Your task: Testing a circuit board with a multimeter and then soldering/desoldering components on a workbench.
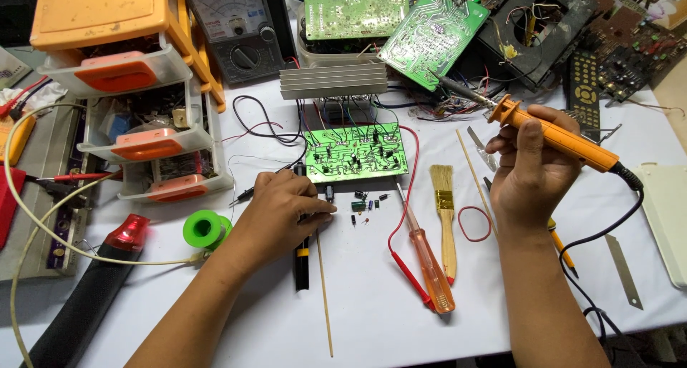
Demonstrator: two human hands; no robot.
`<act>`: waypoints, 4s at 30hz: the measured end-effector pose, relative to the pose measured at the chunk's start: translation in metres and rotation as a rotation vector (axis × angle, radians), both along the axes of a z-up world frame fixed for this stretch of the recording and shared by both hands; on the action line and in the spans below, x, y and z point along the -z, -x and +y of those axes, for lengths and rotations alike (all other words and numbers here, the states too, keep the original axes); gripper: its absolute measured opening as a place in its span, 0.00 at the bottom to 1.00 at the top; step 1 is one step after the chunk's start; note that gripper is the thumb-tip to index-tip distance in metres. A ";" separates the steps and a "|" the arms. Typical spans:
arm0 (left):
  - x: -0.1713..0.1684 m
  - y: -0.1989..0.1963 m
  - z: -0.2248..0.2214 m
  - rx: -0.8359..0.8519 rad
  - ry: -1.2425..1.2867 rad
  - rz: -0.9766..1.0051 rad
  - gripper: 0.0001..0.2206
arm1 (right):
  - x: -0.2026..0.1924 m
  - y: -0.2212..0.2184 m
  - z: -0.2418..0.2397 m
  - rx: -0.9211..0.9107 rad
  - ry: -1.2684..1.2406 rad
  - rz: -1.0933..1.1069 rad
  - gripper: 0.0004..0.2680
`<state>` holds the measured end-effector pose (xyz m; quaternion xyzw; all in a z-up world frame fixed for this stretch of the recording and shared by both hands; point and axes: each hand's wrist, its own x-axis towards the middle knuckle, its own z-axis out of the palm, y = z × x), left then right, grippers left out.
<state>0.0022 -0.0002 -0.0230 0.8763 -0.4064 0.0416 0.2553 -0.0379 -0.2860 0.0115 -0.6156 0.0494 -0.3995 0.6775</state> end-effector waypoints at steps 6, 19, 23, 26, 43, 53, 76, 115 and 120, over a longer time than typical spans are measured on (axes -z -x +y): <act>-0.009 0.002 0.001 -0.014 0.093 0.012 0.10 | -0.003 0.001 0.002 0.000 0.013 -0.011 0.09; -0.019 0.005 -0.001 0.013 0.088 -0.010 0.07 | -0.004 0.003 0.002 -0.004 0.026 -0.022 0.09; -0.016 0.006 -0.003 0.028 0.126 -0.054 0.14 | -0.005 0.003 0.002 0.014 0.003 -0.025 0.10; -0.021 0.010 -0.011 0.046 0.101 -0.094 0.20 | -0.007 0.004 0.002 0.026 -0.009 -0.019 0.11; -0.002 0.010 -0.076 -0.019 -0.291 -0.277 0.10 | -0.009 0.005 0.003 0.006 -0.004 -0.049 0.08; -0.023 0.009 -0.071 -0.004 -0.182 0.001 0.05 | -0.008 0.005 0.003 -0.002 -0.006 -0.036 0.09; -0.003 0.012 -0.089 0.011 -0.159 -0.410 0.05 | -0.008 0.011 0.004 0.146 -0.103 0.012 0.12; -0.035 -0.099 -0.046 0.280 0.290 0.417 0.04 | 0.001 0.007 0.011 0.174 -0.006 0.178 0.14; -0.030 -0.102 -0.044 0.329 0.354 0.294 0.05 | 0.005 0.011 0.009 0.195 -0.001 0.136 0.17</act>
